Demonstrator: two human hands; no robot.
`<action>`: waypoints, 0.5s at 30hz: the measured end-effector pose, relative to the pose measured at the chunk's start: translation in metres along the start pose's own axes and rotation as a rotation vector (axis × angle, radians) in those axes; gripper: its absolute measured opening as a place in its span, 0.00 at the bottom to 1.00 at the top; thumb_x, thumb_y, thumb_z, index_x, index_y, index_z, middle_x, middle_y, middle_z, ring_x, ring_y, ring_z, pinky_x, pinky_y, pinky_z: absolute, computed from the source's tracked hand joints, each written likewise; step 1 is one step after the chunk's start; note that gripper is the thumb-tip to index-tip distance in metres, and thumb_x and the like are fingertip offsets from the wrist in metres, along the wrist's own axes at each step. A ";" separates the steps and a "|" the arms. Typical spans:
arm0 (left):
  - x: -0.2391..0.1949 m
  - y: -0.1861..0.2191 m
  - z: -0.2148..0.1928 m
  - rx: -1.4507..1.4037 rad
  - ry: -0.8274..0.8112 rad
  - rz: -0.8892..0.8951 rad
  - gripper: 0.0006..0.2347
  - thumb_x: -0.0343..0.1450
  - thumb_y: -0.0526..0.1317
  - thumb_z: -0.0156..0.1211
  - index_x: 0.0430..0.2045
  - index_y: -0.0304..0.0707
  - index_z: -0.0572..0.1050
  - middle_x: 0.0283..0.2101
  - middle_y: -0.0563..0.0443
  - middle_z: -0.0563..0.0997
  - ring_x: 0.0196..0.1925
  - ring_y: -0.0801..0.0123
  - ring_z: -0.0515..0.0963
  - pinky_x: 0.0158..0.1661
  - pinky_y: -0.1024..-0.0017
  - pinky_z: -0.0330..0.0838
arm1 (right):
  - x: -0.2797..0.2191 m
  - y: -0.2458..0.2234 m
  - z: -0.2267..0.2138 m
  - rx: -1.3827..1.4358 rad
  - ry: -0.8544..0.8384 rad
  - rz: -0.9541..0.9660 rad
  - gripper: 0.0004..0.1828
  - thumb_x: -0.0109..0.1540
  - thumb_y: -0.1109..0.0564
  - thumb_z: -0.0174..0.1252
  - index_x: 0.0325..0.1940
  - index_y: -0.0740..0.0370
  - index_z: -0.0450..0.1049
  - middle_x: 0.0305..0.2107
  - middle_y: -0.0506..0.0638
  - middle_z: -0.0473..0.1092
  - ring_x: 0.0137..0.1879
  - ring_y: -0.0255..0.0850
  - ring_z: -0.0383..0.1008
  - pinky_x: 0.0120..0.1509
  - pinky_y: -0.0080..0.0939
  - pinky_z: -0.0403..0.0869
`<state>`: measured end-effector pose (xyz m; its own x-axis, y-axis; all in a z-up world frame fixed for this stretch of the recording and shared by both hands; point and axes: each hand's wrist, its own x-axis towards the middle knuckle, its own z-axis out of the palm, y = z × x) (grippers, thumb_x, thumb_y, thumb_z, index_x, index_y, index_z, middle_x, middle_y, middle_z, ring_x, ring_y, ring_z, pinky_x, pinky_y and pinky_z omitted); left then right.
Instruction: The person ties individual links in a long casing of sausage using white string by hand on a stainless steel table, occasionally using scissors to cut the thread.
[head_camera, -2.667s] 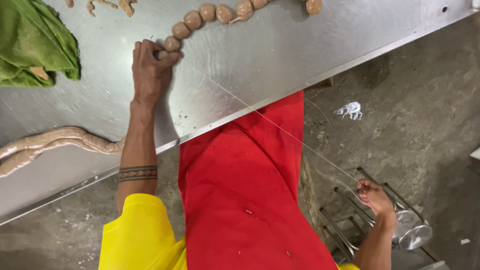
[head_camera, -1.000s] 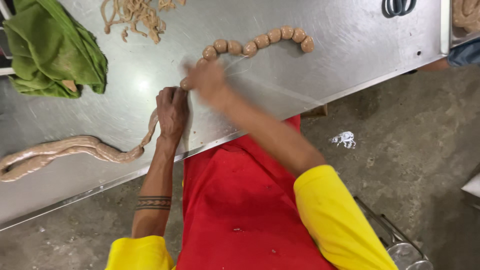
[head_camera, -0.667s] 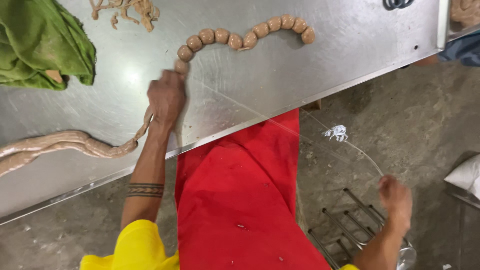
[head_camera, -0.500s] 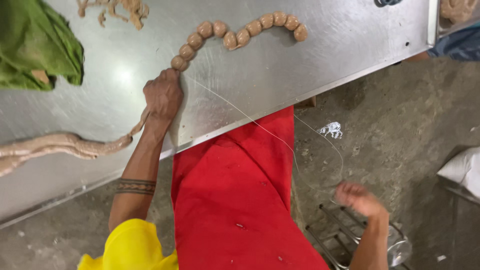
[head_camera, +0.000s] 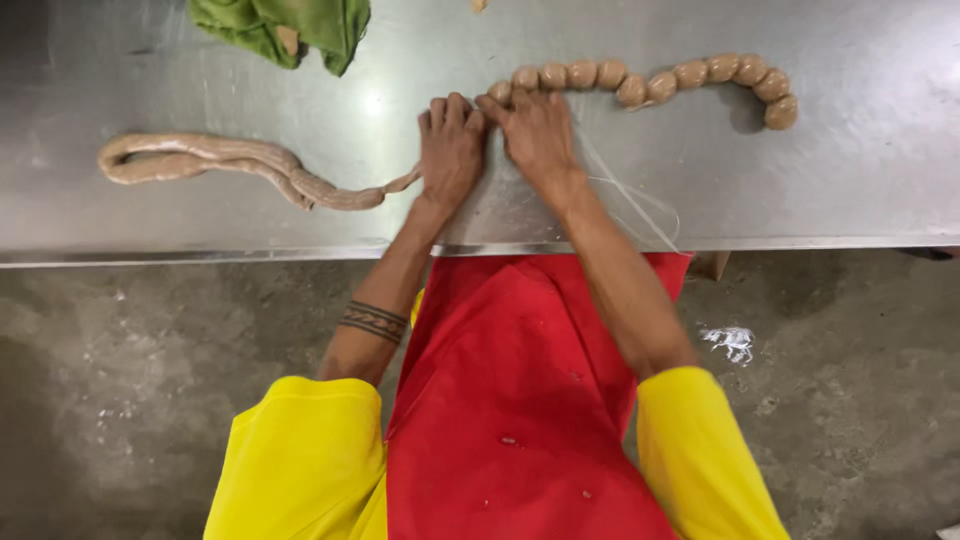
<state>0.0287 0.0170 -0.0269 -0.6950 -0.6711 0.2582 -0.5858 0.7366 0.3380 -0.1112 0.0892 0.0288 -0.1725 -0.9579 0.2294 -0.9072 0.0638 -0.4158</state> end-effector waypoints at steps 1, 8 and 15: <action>-0.011 -0.021 -0.015 -0.027 -0.090 0.049 0.07 0.73 0.38 0.58 0.38 0.34 0.79 0.45 0.43 0.74 0.51 0.50 0.70 0.53 0.52 0.64 | 0.009 0.003 0.008 -0.041 -0.078 0.052 0.29 0.56 0.64 0.56 0.60 0.45 0.78 0.42 0.56 0.75 0.49 0.51 0.73 0.51 0.53 0.68; -0.091 -0.101 -0.105 0.110 -0.315 0.124 0.09 0.76 0.42 0.59 0.35 0.35 0.80 0.50 0.49 0.76 0.58 0.54 0.70 0.62 0.51 0.60 | 0.016 0.025 0.040 -0.052 0.057 0.168 0.23 0.62 0.67 0.54 0.54 0.43 0.83 0.37 0.54 0.77 0.47 0.50 0.73 0.55 0.55 0.67; -0.051 -0.060 -0.115 -0.082 -0.205 0.132 0.25 0.67 0.49 0.69 0.54 0.32 0.74 0.59 0.29 0.70 0.58 0.41 0.65 0.55 0.49 0.60 | -0.013 0.003 -0.043 0.532 0.006 0.338 0.29 0.65 0.64 0.59 0.70 0.52 0.68 0.36 0.54 0.71 0.44 0.45 0.71 0.54 0.48 0.71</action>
<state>0.1467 -0.0027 0.0439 -0.8382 -0.5322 0.1190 -0.4542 0.8021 0.3877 -0.1282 0.1134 0.0626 -0.4199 -0.9075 0.0136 -0.4877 0.2129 -0.8467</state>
